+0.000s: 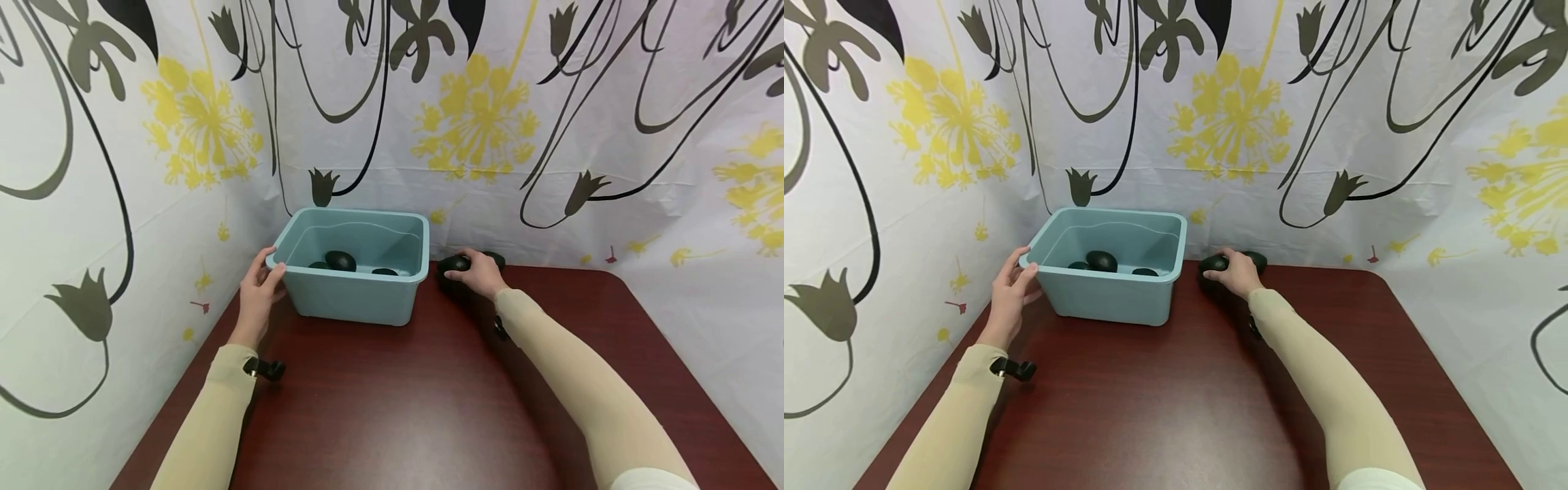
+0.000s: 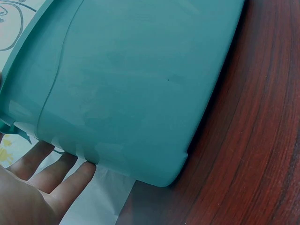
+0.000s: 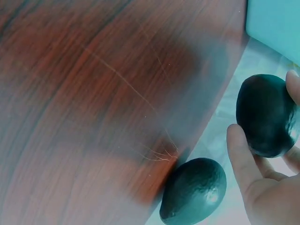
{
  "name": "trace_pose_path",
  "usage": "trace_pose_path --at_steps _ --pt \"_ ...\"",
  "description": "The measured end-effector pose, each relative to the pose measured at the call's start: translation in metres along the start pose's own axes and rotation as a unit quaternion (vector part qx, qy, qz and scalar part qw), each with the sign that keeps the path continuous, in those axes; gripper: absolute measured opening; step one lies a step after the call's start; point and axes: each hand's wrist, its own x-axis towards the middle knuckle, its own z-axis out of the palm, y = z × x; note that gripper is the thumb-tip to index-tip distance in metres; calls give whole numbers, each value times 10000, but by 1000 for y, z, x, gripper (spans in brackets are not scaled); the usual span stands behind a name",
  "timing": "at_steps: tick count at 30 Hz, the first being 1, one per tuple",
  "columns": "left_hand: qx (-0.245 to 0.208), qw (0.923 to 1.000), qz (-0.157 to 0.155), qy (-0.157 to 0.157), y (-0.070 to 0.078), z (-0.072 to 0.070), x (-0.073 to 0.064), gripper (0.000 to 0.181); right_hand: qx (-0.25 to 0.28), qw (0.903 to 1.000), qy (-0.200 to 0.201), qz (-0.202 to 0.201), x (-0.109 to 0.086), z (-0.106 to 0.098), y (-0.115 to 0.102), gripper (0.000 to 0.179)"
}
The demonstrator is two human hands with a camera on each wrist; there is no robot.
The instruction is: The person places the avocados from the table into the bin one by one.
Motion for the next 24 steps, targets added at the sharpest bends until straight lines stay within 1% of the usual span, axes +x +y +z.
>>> trace_pose_path --at_steps 5,10,17,24 --pt "-17 10000 -28 -10 0 -1 -2 59 81 9999 39 -56 -5 -2 0 73" --pt "-1 10000 -52 -4 1 0 -2 58 118 9999 57 -38 -10 -6 -1 72" --pt "25 10000 -27 -13 1 0 -3 59 318 9995 29 -12 -18 -9 -5 68" --pt "4 10000 -63 -6 0 -1 -1 60 476 9989 43 21 -28 -15 -7 66"
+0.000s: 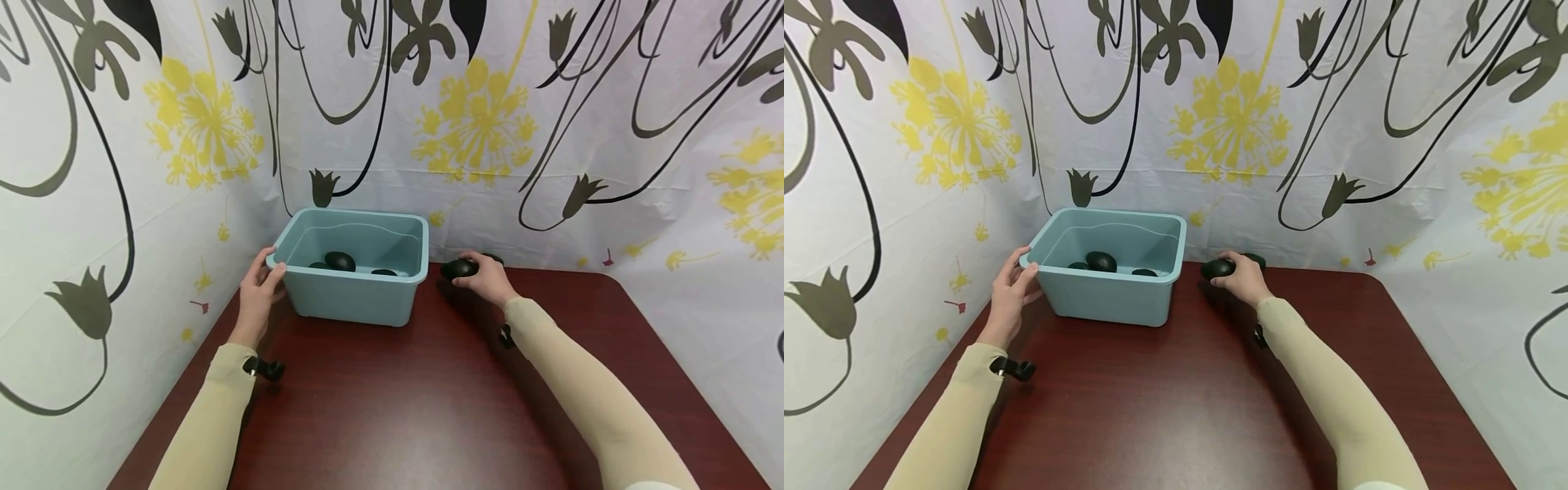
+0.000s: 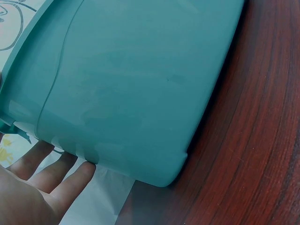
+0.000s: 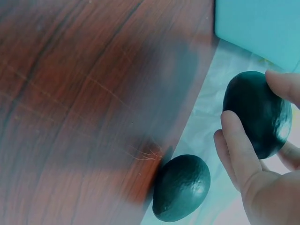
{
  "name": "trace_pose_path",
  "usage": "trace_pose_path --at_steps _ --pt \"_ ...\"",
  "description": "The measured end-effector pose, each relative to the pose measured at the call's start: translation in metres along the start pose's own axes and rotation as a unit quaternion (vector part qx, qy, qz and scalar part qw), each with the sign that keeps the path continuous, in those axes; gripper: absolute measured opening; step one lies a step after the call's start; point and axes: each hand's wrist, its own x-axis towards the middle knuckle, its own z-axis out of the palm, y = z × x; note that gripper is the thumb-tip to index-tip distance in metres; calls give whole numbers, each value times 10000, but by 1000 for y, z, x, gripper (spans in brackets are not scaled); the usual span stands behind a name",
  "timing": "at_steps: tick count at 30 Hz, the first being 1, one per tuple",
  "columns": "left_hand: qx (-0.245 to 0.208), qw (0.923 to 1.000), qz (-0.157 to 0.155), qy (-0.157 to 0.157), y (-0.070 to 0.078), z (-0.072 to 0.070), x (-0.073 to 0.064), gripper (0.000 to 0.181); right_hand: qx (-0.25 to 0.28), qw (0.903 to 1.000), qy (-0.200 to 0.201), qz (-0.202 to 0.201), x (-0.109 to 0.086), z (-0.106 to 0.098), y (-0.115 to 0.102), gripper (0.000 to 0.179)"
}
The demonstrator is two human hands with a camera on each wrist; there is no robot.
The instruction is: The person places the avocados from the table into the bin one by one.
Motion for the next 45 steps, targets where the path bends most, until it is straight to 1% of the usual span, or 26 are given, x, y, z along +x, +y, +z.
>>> trace_pose_path --at_steps 2,8,10,12,14,17,20,23,30,34,37,42,45 --pt "-3 10000 -8 13 -3 -1 3 61 46 10000 5 -25 -3 -2 0 66" --pt "-35 10000 -37 24 -19 -3 14 60 80 9999 49 -91 -12 -8 0 67" --pt "-28 10000 -75 32 -21 -4 14 59 106 9999 64 -81 -16 -10 -3 67" --pt "31 9999 -95 59 -20 -5 12 58 144 9999 51 -73 -21 -11 -7 67" --pt "66 9999 -63 93 -18 -6 12 58 213 9997 49 -88 -25 -12 -12 68" --pt "147 9998 80 106 -10 -5 13 56 339 9992 135 -138 -29 -17 -21 68" --pt "122 9997 225 62 -1 -2 16 56 418 9984 296 -242 -31 -26 -28 67" --pt "45 9995 299 33 4 2 18 57 436 9975 425 -345 -34 -36 -34 65" --pt "-69 9997 217 83 9 4 15 55 260 9975 434 -487 -43 -56 -54 65" --pt "-128 9997 185 47 12 4 15 55 164 9972 563 -475 -46 -68 -67 64" --pt "-194 9996 202 15 18 3 15 55 72 9967 661 -463 -45 -79 -76 65" --pt "-301 9994 142 -7 39 6 1 55 -108 9961 743 -466 -46 -98 -90 65" --pt "-347 9993 109 16 44 7 -7 55 -162 9960 743 -462 -50 -106 -96 65"
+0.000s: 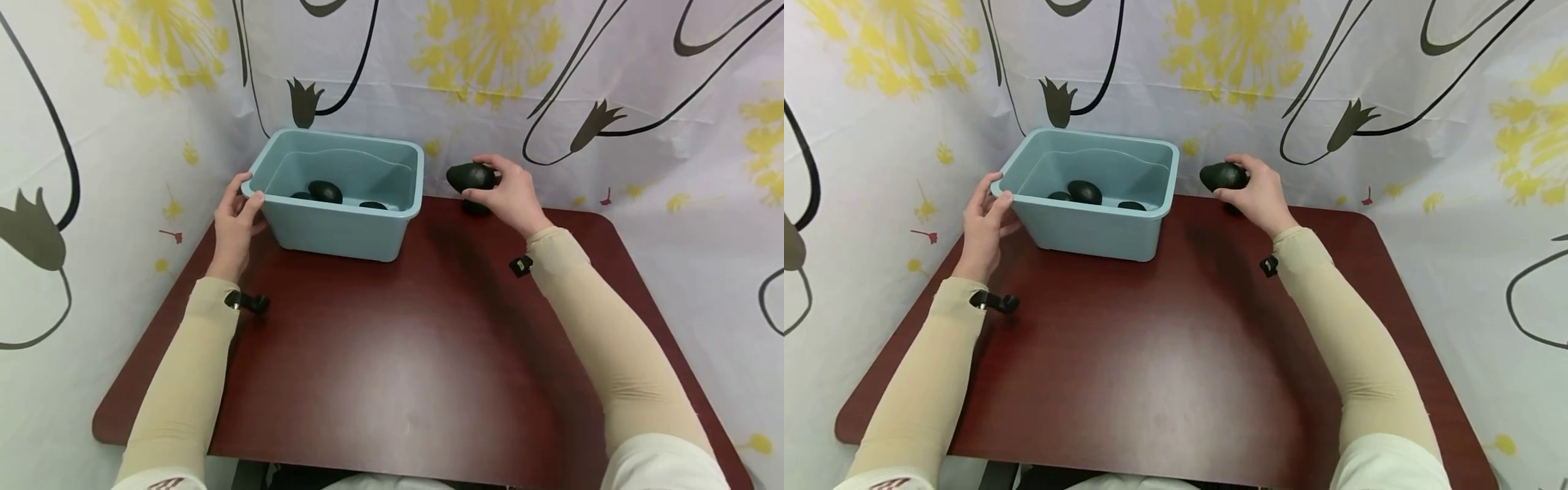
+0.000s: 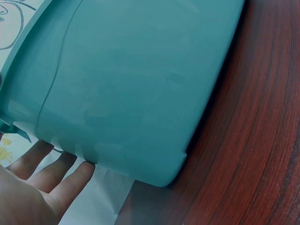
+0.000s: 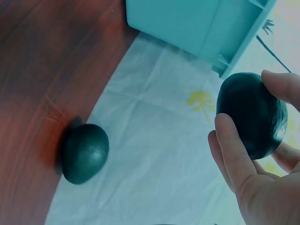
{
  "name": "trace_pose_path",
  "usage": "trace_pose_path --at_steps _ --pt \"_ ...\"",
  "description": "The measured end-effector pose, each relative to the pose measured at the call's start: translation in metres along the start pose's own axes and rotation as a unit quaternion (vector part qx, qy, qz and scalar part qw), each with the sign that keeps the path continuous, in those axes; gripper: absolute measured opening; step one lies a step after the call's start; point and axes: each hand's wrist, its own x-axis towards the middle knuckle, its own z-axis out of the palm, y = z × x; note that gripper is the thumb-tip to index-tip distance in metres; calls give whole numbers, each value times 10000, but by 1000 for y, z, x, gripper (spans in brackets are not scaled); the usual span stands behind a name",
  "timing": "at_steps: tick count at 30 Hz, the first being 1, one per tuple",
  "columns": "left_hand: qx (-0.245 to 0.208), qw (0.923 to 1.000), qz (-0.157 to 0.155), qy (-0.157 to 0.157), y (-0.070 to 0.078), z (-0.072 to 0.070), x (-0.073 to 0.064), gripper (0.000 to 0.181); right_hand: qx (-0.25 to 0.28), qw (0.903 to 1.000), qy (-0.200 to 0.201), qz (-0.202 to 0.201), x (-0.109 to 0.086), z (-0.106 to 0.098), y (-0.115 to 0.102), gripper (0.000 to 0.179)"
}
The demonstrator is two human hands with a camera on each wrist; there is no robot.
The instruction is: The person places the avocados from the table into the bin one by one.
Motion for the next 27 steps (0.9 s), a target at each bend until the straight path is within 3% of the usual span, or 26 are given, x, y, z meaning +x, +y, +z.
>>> trace_pose_path --at_steps 10,20,27 --pt "-26 10000 -59 4 -7 -5 -4 53 -79 9999 -24 -109 1 -17 -27 64" --pt "-109 9998 -153 8 -24 -8 3 53 -436 9990 -38 -123 8 -37 -59 66" --pt "-141 9996 -236 37 -28 -12 1 52 -559 9982 -103 -190 14 -39 -76 67"
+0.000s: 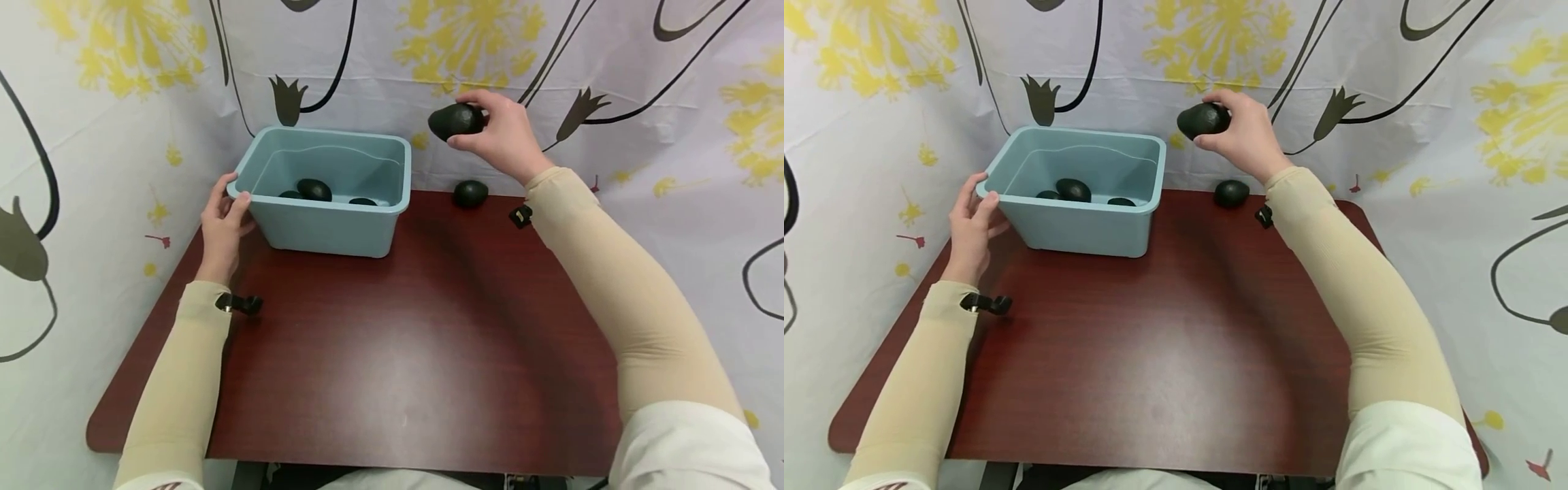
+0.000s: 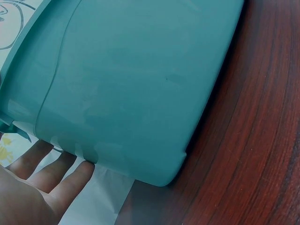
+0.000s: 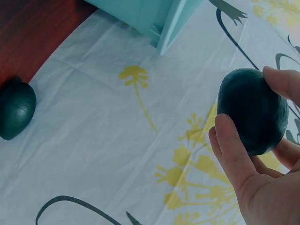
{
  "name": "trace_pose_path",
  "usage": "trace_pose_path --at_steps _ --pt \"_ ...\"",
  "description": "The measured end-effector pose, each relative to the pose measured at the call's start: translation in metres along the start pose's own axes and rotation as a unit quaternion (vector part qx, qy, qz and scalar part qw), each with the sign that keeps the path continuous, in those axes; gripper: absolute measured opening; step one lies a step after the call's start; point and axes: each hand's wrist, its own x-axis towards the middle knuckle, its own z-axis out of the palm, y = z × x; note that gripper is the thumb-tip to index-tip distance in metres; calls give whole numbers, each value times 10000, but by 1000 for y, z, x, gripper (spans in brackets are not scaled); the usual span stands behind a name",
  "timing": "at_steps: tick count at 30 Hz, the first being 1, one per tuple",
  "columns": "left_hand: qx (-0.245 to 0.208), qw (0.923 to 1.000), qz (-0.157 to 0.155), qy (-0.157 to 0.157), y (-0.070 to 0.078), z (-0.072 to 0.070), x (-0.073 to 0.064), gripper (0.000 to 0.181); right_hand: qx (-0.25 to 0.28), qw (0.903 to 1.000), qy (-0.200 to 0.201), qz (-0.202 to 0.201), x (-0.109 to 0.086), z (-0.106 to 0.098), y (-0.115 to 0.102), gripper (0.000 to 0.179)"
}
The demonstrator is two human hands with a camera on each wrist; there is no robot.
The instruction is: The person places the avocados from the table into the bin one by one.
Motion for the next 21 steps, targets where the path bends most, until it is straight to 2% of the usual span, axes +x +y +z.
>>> trace_pose_path --at_steps 10,17,21 --pt "18 10000 -60 9 -8 -2 2 52 -190 9997 -98 -118 10 2 -16 69" --pt "18 10000 -78 -14 -8 1 3 52 -336 9992 -70 -197 15 0 -30 68" --pt "18 10000 -82 -10 -8 -2 0 53 -350 9989 -137 -282 17 5 -41 66"
